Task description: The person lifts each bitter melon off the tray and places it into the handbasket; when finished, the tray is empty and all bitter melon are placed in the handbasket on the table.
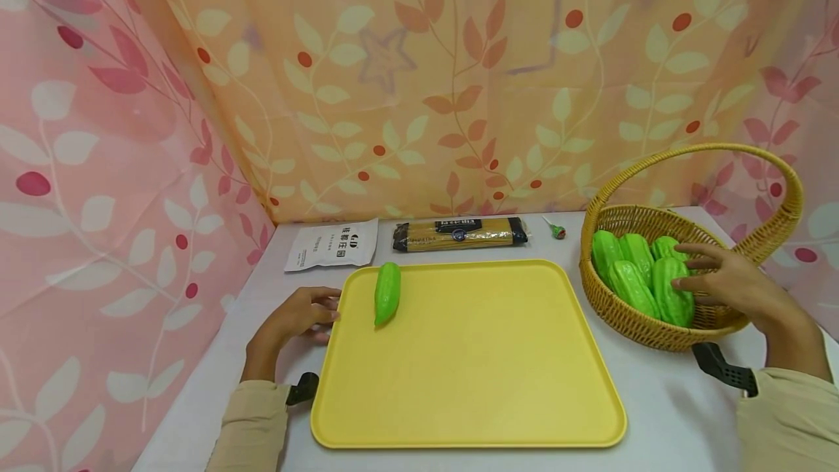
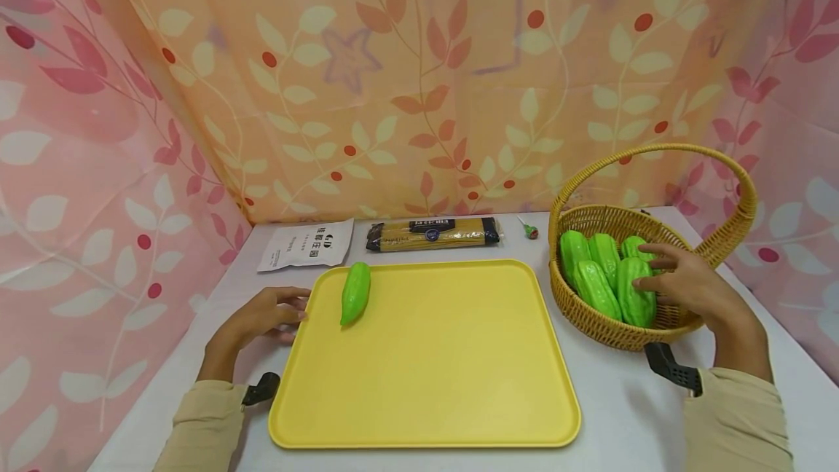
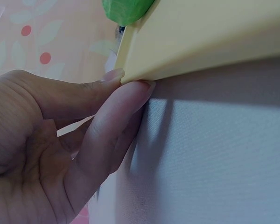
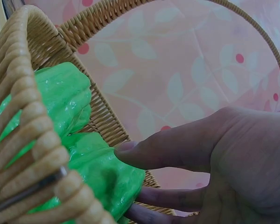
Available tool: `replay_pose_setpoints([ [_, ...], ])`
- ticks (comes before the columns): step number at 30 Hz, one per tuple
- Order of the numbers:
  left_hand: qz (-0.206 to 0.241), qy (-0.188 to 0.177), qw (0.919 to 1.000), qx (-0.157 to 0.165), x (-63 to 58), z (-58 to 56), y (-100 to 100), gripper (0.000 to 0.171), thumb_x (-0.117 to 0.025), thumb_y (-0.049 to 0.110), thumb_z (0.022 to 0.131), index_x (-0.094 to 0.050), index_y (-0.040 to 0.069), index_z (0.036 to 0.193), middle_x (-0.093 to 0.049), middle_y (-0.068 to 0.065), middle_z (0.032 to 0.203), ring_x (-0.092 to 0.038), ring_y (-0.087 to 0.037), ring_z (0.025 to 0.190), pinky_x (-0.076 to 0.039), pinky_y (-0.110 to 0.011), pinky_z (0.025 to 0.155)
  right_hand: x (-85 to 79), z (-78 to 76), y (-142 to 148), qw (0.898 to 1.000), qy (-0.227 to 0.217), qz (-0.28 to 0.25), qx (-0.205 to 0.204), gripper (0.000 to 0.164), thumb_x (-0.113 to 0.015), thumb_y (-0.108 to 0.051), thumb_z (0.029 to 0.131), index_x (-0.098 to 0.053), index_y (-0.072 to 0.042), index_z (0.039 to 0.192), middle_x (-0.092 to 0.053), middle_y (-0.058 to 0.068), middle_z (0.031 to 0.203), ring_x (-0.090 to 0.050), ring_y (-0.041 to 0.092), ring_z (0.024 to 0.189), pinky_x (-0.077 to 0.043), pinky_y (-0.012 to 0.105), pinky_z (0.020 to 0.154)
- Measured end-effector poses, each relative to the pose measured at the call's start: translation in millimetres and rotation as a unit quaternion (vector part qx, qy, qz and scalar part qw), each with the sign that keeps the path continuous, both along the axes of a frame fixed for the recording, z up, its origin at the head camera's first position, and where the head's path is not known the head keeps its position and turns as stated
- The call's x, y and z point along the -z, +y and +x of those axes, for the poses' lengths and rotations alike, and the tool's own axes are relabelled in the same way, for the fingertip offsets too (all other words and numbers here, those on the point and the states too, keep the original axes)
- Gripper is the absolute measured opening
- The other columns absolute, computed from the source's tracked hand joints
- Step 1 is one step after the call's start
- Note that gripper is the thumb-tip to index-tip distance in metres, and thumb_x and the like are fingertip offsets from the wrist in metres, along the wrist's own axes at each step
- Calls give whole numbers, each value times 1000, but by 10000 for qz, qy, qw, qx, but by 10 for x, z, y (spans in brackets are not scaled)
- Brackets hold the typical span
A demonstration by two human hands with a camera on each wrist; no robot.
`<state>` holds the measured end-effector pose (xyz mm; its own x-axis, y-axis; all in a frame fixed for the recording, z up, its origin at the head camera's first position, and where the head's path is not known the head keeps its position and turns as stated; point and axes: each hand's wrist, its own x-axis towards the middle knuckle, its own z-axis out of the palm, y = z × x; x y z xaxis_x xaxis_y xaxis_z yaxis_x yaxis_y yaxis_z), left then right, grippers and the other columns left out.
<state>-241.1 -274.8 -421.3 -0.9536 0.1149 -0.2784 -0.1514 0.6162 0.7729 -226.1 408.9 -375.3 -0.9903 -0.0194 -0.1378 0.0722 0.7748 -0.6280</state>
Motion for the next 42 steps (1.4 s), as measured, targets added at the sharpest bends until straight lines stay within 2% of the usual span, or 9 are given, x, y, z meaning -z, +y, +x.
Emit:
replay_pose_setpoints([
  [3,37,15,10000,-17,-7,6,-2,55,-70,10,97,-57,-1,149,-67,-18,126,-65,-22,96,-61,-32,69,-6,3,4,10000,32,66,54,85,-70,-30,101,-24,12,160,-32,51,147,-42,68,125,-54,67,93],
  [7,44,1,10000,-42,-18,11,-2,56,-70,9,97,-56,-2,150,-67,-18,127,-66,-22,97,-61,-33,69,-36,16,7,9998,127,82,106,84,-69,-29,102,-25,13,159,-35,51,144,-46,66,122,-61,49,82],
  [14,10,-7,10000,-76,-43,24,8,56,-71,10,97,-57,-1,150,-68,-18,128,-66,-21,98,-61,-33,71,-134,91,-51,9971,617,-167,416,77,-63,-36,106,-30,9,159,-39,46,149,-45,64,124,-54,59,85],
  [17,11,-5,10000,-74,-46,21,6,56,-71,10,97,-57,-1,150,-67,-18,128,-65,-21,98,-61,-33,71,-190,130,-94,9940,848,-436,541,77,-65,-40,105,-33,-2,164,-54,19,144,-59,27,115,-53,55,89],
  [20,48,-7,10000,-83,-34,21,6,55,-70,9,97,-57,-1,149,-67,-18,126,-66,-21,98,-62,-33,70,-252,163,-164,9904,1072,-629,601,72,-68,-43,103,-39,-19,165,-54,-19,125,-51,-8,99,-52,43,90],
  [24,137,30,9999,-64,-13,27,7,52,-69,6,98,-58,-2,148,-68,-17,123,-66,-20,96,-62,-33,69,-336,188,-306,9854,1326,-978,422,66,-70,-37,103,-44,-29,162,-51,-40,113,-50,-19,94,-48,21,82],
  [28,170,51,9998,-40,-9,25,9,50,-68,4,98,-58,-3,147,-68,-17,121,-66,-20,94,-62,-33,69,-403,190,-463,9788,1422,-1474,-43,61,-72,-21,102,-49,-26,158,-62,-37,116,-61,-15,100,-49,8,77],
  [37,195,-4,9998,-64,-24,20,21,51,-68,4,98,-58,-4,147,-68,-18,123,-66,-21,97,-63,-33,70,-421,139,-887,9609,1363,-2196,-993,52,-67,-7,103,-53,-11,152,-69,-17,129,-70,1,110,-59,20,85],
  [42,226,30,9997,-27,-20,22,15,51,-69,4,97,-58,-4,147,-68,-18,122,-66,-20,96,-63,-33,69,-395,109,-1130,9499,1179,-2502,-1453,46,-67,-3,102,-59,-19,144,-71,-11,127,-70,4,110,-60,23,86],
])
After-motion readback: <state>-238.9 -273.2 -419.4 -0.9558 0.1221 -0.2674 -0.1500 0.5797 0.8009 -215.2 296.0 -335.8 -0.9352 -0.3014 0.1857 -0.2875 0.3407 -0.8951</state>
